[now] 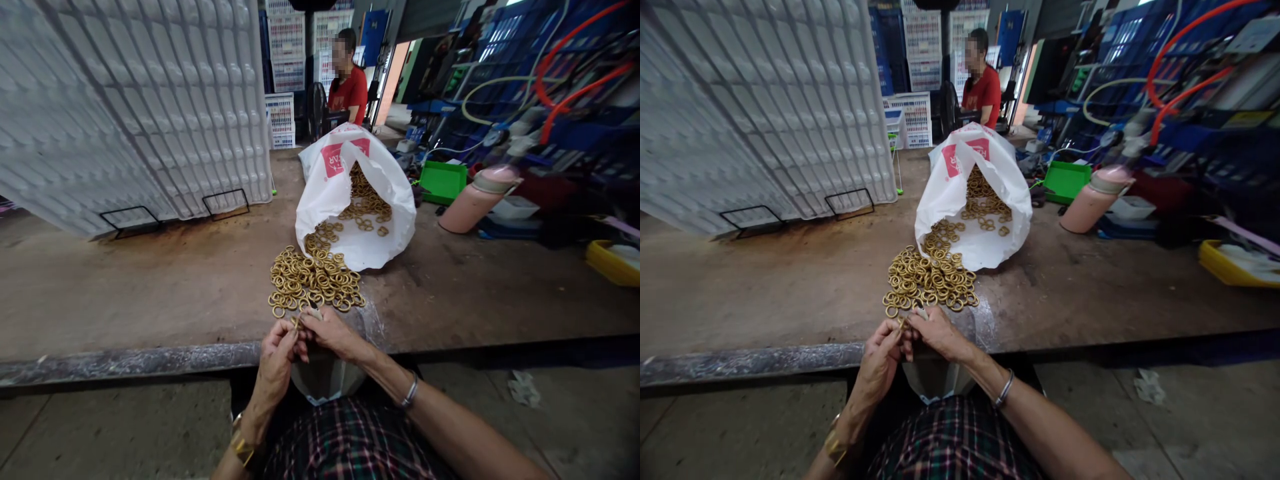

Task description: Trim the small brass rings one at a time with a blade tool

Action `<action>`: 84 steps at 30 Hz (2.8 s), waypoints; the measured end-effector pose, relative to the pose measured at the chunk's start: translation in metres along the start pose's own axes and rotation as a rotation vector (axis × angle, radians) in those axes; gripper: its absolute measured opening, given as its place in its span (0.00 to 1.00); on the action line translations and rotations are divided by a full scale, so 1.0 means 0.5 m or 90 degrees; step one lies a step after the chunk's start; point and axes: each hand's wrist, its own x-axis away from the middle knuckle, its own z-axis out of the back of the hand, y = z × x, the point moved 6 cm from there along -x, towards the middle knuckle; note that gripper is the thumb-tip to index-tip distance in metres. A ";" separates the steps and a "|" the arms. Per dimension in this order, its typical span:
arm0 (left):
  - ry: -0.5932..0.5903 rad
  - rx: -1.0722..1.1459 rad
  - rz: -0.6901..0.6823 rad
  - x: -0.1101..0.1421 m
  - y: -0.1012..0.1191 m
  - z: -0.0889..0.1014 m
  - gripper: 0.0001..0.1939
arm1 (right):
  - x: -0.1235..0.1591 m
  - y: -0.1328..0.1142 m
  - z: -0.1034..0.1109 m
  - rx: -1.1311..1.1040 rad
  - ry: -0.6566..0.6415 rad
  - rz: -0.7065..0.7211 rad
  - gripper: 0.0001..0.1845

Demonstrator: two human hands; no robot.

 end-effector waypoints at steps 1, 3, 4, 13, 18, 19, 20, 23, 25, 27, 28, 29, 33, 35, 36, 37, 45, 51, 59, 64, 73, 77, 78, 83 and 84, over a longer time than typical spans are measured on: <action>0.006 -0.005 0.004 0.000 -0.003 0.003 0.11 | -0.001 -0.003 0.002 0.020 0.009 0.008 0.11; 0.032 -0.011 0.015 -0.001 -0.008 0.009 0.13 | -0.001 -0.012 0.006 0.064 0.034 0.033 0.09; 0.050 -0.010 0.020 -0.002 -0.009 0.012 0.14 | 0.000 -0.019 0.009 0.091 0.050 0.053 0.08; 0.092 0.037 0.040 0.000 -0.003 0.013 0.13 | 0.022 -0.072 0.009 0.380 0.078 0.281 0.10; 0.064 -0.005 0.032 0.003 -0.003 0.015 0.12 | 0.023 -0.069 0.005 0.382 0.069 0.264 0.10; 0.067 -0.021 0.024 0.002 -0.003 0.017 0.12 | 0.021 -0.068 0.005 0.361 0.070 0.254 0.10; 0.073 -0.046 0.014 0.002 -0.003 0.019 0.12 | 0.019 -0.065 0.005 0.334 0.072 0.236 0.10; 0.089 -0.148 -0.022 0.001 0.001 0.019 0.12 | 0.010 -0.048 0.010 0.253 0.078 0.156 0.13; 0.088 -0.185 -0.030 0.003 0.003 0.015 0.12 | 0.004 -0.038 0.011 0.217 0.075 0.124 0.14; 0.075 -0.169 -0.016 0.006 0.001 0.010 0.12 | 0.001 -0.034 0.012 0.204 0.078 0.119 0.14; 0.064 -0.149 -0.004 0.009 0.000 0.007 0.12 | 0.001 -0.034 0.012 0.205 0.081 0.122 0.13; 0.054 -0.124 0.010 0.011 -0.001 0.004 0.12 | 0.001 -0.035 0.011 0.207 0.087 0.125 0.12; 0.028 -0.046 0.055 0.016 -0.005 -0.003 0.12 | 0.005 -0.043 0.008 0.223 0.096 0.154 0.12; 0.025 -0.034 0.059 0.017 -0.005 -0.005 0.13 | 0.008 -0.047 0.005 0.228 0.091 0.171 0.11; 0.024 -0.030 0.059 0.018 -0.005 -0.005 0.13 | 0.009 -0.048 0.004 0.230 0.087 0.177 0.11; 0.022 -0.026 0.059 0.018 -0.005 -0.005 0.13 | 0.010 -0.049 0.003 0.231 0.082 0.181 0.11; 0.007 -0.022 0.060 0.021 -0.003 -0.010 0.14 | 0.018 -0.054 0.006 0.253 0.082 0.176 0.11; 0.035 -0.086 0.024 0.017 -0.005 0.000 0.13 | 0.032 -0.049 0.006 0.533 0.078 0.196 0.10; 0.079 -0.200 -0.030 0.017 0.010 0.004 0.15 | 0.037 -0.033 -0.011 0.753 0.021 0.154 0.12; 0.110 -0.220 -0.055 0.021 0.020 0.004 0.17 | 0.035 -0.035 -0.014 0.783 -0.003 0.119 0.12; 0.071 -0.169 -0.011 0.042 0.003 0.020 0.15 | 0.026 -0.038 -0.039 0.822 0.003 0.064 0.12; 0.029 -0.131 0.009 0.063 0.007 0.009 0.14 | 0.007 -0.037 -0.020 0.846 0.043 0.032 0.13; 0.016 -0.097 0.024 0.066 0.007 0.006 0.13 | 0.002 -0.039 -0.014 0.849 0.058 0.035 0.14; 0.035 0.113 0.079 0.060 0.001 0.015 0.12 | -0.015 -0.059 -0.016 0.842 0.127 0.107 0.15; 0.047 0.137 0.083 0.057 0.000 0.021 0.11 | -0.018 -0.062 -0.022 0.849 0.132 0.113 0.14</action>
